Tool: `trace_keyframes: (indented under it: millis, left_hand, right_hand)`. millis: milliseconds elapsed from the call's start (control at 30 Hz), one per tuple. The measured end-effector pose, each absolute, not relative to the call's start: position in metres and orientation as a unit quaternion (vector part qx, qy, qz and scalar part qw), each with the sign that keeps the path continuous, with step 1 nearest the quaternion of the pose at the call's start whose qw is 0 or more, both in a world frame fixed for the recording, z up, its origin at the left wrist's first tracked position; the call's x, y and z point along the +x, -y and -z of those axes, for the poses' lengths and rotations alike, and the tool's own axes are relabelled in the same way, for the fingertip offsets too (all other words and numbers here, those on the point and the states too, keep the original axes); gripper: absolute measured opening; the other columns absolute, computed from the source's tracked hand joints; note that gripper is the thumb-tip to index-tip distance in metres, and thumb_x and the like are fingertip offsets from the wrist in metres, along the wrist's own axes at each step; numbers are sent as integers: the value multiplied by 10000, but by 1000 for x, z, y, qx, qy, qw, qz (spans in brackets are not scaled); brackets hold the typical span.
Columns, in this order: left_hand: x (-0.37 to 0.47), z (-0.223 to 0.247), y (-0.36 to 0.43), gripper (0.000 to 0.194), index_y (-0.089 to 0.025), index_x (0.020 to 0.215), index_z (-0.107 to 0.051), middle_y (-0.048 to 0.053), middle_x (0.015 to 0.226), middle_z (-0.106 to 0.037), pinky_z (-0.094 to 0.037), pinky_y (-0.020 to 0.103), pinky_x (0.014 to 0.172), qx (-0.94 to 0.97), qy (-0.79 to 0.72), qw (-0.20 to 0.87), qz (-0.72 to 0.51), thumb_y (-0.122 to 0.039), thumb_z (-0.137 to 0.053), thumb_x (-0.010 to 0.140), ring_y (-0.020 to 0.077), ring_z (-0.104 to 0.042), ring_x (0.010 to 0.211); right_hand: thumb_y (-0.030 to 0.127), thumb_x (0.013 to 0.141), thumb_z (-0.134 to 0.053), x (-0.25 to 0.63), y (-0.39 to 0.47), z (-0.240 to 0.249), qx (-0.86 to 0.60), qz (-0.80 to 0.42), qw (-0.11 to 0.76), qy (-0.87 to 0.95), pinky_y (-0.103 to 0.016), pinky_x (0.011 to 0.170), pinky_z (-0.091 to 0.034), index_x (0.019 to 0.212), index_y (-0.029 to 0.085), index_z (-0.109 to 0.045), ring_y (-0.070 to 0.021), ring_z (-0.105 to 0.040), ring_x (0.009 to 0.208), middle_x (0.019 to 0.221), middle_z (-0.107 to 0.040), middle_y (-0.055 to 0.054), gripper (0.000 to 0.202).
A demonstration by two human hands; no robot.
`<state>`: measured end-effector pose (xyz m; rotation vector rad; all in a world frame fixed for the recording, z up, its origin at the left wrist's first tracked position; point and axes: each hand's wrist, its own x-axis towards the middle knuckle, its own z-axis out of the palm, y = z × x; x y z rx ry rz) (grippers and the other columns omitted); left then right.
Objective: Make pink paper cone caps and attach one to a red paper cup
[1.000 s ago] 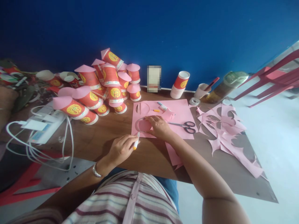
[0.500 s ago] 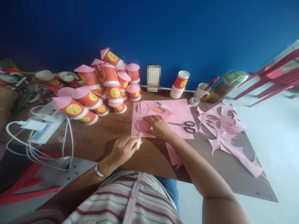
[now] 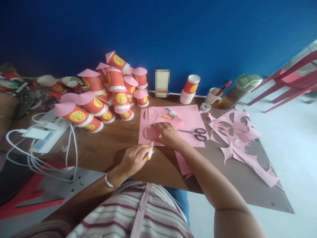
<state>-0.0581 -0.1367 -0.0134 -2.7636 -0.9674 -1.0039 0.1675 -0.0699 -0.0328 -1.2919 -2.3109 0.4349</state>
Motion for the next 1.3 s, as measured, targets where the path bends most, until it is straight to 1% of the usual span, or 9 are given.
trace_keyframes:
  millis: [267,400,467,600,833,1067,1167,1233,1300]
  left_hand:
    - [-65,15,134,127,-186,1064,-626,35,933,-787,-592,290,744,-876,315,-7,364,-103,-630,969,169,-763,816]
    - [-80,4,131,235,-190,1129,-647,46,952,-793,-607,280,811,-852,324,-42,409,-120,-729,920,173,-773,867]
    - [-88,-2,127,266,-200,1141,-662,48,974,-794,-609,269,848,-835,338,-53,430,-113,-748,905,164,-772,898]
    - [-99,-11,118,202,-203,1074,-692,50,999,-797,-611,260,870,-809,368,-68,452,-112,-747,902,157,-773,917]
    - [-101,-16,110,105,-192,1009,-709,48,961,-801,-610,255,860,-803,380,-69,454,-133,-724,923,154,-775,890]
    - [-103,-17,105,77,-190,1006,-724,53,966,-807,-612,268,860,-799,393,-58,452,-160,-720,935,160,-776,894]
    - [-103,-16,104,63,-190,1004,-723,56,968,-807,-613,275,855,-795,399,-55,454,-177,-713,943,160,-775,893]
    - [-104,-15,103,59,-192,1003,-724,59,972,-807,-614,281,855,-792,403,-58,455,-186,-709,947,163,-774,896]
    - [-105,-14,103,56,-195,999,-725,59,973,-806,-615,286,857,-789,405,-60,458,-188,-710,945,165,-774,898]
  right_hand:
    - [225,784,-867,166,70,31,-482,-163,216,833,-550,1116,-500,1378,222,-608,-337,-641,1299,1392,-695,-137,647]
    - [261,789,-872,165,71,30,-490,-162,216,829,-562,1119,-497,1382,234,-609,-347,-642,1293,1390,-694,-138,649]
    - [267,795,-866,165,71,31,-491,-161,218,828,-568,1116,-498,1382,244,-606,-347,-646,1284,1381,-699,-131,642]
    - [266,800,-855,165,71,32,-494,-163,219,825,-570,1112,-498,1378,240,-603,-345,-641,1288,1394,-691,-131,631]
    - [296,837,-816,168,74,33,-468,-168,231,836,-568,1127,-486,1424,227,-570,-344,-600,1347,1444,-656,-149,640]
    - [336,832,-815,169,72,43,-446,-158,267,840,-578,1125,-495,1431,207,-580,-357,-614,1325,1420,-667,-162,657]
    - [357,841,-809,170,73,39,-444,-179,288,830,-586,1135,-497,1432,207,-584,-364,-616,1321,1419,-663,-164,650]
    - [390,861,-798,173,74,32,-451,-218,325,802,-578,1150,-494,1436,234,-580,-356,-603,1345,1432,-653,-145,634]
    - [433,871,-797,178,73,24,-458,-276,388,750,-561,1182,-476,1430,268,-578,-336,-588,1372,1446,-642,-119,622]
